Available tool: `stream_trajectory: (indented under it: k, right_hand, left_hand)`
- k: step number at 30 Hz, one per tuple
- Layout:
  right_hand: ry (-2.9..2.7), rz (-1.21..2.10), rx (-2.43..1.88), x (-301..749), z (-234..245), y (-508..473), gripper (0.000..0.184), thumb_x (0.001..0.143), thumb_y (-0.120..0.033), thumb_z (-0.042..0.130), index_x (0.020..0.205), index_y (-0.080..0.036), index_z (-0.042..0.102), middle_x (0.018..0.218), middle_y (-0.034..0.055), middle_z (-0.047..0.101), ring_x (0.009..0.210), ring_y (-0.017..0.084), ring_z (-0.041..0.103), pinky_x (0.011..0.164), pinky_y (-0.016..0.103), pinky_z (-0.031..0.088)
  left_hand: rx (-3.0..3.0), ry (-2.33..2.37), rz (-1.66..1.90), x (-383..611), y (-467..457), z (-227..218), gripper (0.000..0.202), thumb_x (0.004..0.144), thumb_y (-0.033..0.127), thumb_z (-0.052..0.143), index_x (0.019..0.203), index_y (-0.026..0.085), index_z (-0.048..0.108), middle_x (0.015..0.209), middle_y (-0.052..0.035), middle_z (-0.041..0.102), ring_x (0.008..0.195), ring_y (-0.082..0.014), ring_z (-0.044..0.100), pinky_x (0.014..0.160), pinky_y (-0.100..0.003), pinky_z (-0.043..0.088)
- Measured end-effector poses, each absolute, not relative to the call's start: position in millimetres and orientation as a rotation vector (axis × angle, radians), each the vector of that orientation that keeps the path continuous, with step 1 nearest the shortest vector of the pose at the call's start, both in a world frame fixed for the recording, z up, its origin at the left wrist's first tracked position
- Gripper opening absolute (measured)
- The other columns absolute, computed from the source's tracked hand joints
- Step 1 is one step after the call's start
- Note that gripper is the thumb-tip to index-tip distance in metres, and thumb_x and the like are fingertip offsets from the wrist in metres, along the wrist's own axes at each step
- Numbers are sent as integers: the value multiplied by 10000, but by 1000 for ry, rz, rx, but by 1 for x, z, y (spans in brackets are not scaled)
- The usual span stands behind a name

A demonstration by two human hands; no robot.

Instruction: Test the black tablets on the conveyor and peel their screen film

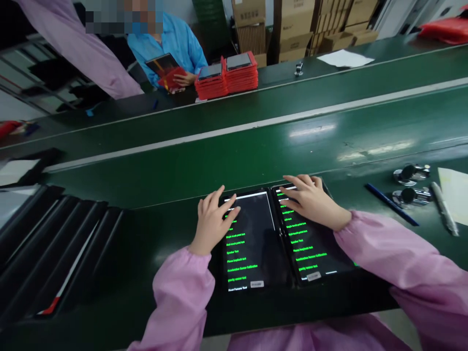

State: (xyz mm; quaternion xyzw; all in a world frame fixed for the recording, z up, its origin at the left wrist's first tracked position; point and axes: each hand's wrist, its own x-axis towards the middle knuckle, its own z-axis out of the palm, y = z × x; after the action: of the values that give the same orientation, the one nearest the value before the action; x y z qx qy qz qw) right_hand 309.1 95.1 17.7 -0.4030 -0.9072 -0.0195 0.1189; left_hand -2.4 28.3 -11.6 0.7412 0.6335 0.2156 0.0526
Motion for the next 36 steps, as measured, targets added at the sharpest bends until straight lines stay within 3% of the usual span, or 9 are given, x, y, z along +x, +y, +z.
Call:
stream_trajectory:
  k: [3,6,9,13,19,25,30,36]
  right_hand:
    - [-2676,21,-1033,316,18,78,348,1091,-429,498,1060,-239,788,1323,121,692,1123,320,606,917,498,417]
    - [-2616,74,-1015,323,23,66,358,1112,-394,443,1125,-243,767,1170,113,718,996,263,633,862,443,415]
    - [-2578,56,-1113,320,22,74,326,1100,-367,465,1219,-230,736,1082,119,705,951,256,622,820,410,413]
    - [-2617,97,-1152,310,14,90,296,1083,-342,494,1108,-232,768,988,105,680,888,244,599,781,391,394]
    - [-2609,122,-1108,314,8,94,307,1091,-331,485,1089,-231,775,875,74,654,830,222,590,749,372,357]
    - [-2579,199,-1098,313,5,96,312,1085,-318,484,1066,-238,785,841,67,661,807,218,586,733,365,350]
    - [-2537,223,-1114,309,3,100,342,1083,-314,479,1023,-228,805,832,79,664,816,232,607,716,371,386]
    - [-2075,464,-1261,361,5,100,407,1018,-547,563,1239,-268,757,1086,122,719,1005,296,671,819,461,549]
  left_hand:
    - [2275,1854,767,-5,6,-12,331,1004,539,553,1137,355,795,1432,-89,644,1329,-390,549,1156,-704,350]
    - [2217,1837,886,-12,-5,-8,314,1004,525,551,1157,383,785,1347,-72,692,1258,-361,603,1171,-644,361]
    - [2155,1858,914,-14,8,-7,377,992,578,547,1204,361,771,1353,-101,685,1243,-377,615,1160,-665,354]
    - [2151,1810,903,-11,25,-15,364,972,591,581,1147,354,795,1379,-117,670,1249,-408,613,1150,-730,323]
    - [2189,1807,875,-13,19,-22,365,992,556,561,1216,354,768,1371,-116,678,1234,-380,623,1092,-657,419]
    - [2113,1822,886,-11,21,-21,354,979,552,574,1171,341,783,1361,-102,689,1241,-367,616,1131,-641,389]
    - [1966,1832,974,-6,22,-17,345,944,566,607,1095,326,802,1332,-92,700,1242,-355,623,1117,-595,440]
    - [1571,1920,1212,-2,-7,-5,407,960,587,600,1177,264,721,1325,-109,676,1287,-310,620,1110,-502,506]
